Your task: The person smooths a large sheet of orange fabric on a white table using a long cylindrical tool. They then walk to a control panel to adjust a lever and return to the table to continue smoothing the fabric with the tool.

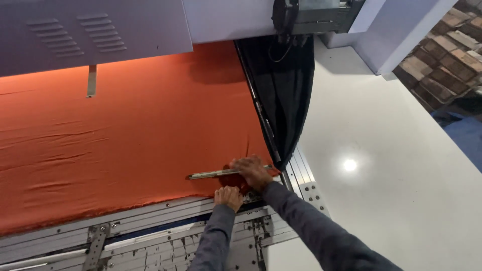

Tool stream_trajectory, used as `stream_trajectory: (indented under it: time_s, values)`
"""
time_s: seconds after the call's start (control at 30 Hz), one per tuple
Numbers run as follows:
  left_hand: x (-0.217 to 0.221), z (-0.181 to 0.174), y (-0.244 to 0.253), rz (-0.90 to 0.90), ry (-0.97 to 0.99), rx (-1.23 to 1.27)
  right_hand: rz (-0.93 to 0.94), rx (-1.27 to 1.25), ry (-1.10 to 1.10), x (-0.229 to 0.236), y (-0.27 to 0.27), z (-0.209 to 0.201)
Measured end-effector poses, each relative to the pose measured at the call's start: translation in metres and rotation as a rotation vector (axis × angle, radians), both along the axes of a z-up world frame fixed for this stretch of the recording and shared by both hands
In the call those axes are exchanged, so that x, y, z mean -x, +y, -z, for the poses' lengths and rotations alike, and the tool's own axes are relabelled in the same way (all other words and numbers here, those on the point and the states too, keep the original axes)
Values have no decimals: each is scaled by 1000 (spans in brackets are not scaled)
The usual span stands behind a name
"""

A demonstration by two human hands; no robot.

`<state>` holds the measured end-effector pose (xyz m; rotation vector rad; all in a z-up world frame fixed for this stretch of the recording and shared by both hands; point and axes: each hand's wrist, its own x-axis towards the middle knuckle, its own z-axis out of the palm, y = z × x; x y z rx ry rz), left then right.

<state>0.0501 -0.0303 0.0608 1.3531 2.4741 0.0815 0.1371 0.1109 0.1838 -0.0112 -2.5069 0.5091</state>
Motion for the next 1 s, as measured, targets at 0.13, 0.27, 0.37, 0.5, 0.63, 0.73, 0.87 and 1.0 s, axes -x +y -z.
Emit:
stream_trajectory:
  time_s: [0.13,0.27,0.37,0.5,0.63,0.73,0.87,1.0]
  values:
    - [8,-14,4,11,39,16,256,-55,23,-45,52,27]
    - [15,-27,11,24,80,65,520,-64,-467,-101,90,35]
    - [16,-27,5,63,140,21,504,-129,-521,-111,102,27]
    - [25,26,13,-21,151,-59,454,-218,-405,-119,125,32]
    - [10,22,45,115,443,-337,284,-246,-213,-140,154,58]
    - [-39,14,106,163,331,-406,192,-207,-162,-145,169,64]
    - [-117,15,167,228,386,-506,100,-196,-59,-146,179,76]
    - [-142,41,189,41,383,-590,15,-148,-87,-160,186,69]
